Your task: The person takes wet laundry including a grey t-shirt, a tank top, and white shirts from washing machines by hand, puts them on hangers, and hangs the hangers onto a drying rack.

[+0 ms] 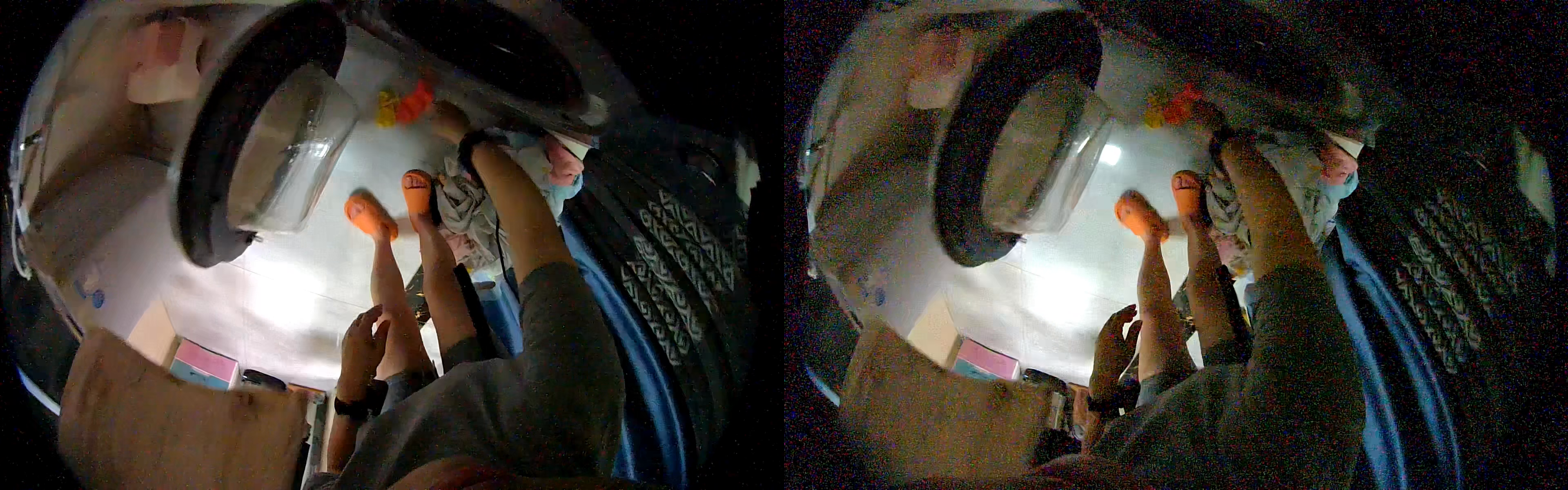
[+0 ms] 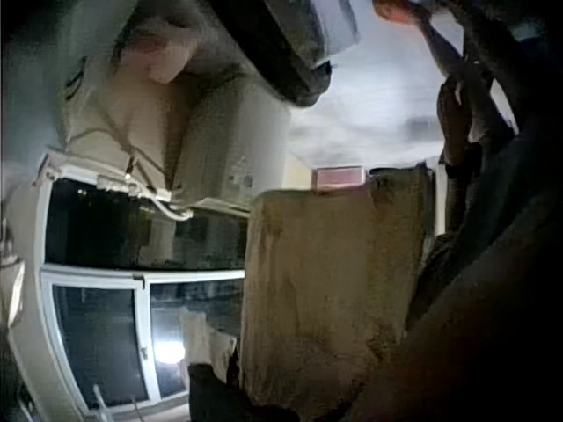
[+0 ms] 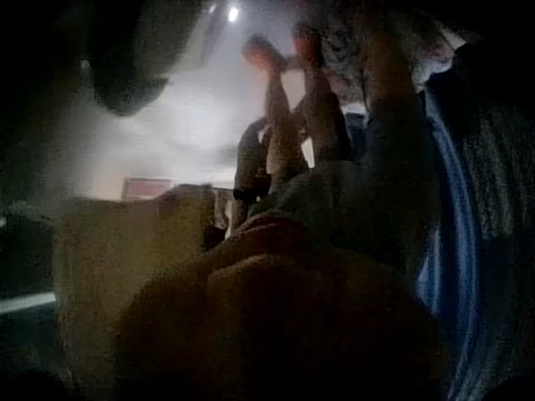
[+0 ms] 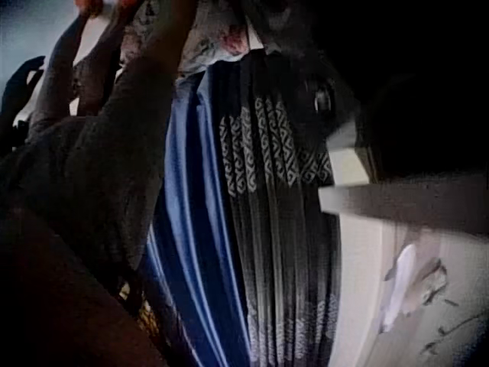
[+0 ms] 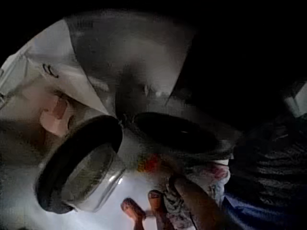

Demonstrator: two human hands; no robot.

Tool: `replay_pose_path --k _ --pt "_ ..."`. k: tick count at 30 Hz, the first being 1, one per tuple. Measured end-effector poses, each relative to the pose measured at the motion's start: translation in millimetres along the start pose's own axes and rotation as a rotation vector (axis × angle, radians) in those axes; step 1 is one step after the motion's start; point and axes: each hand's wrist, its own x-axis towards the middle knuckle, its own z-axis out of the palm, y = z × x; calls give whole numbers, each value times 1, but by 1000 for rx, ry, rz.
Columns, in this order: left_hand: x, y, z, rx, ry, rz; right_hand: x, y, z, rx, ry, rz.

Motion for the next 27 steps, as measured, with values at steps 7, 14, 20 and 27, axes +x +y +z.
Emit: replay_pose_path --k 7,14,20,27 --pt "145 -49 31 86 -40 10 88 39 186 -33 -140 191" --pt "221 -52 17 77 -26 137 170 86 262 -254 244 192" --pt "251 -50 30 135 -66 200 146 88 253 232 419 80" --pt "276 9 34 -9 91 182 -5 -1 115 423 16 -337"
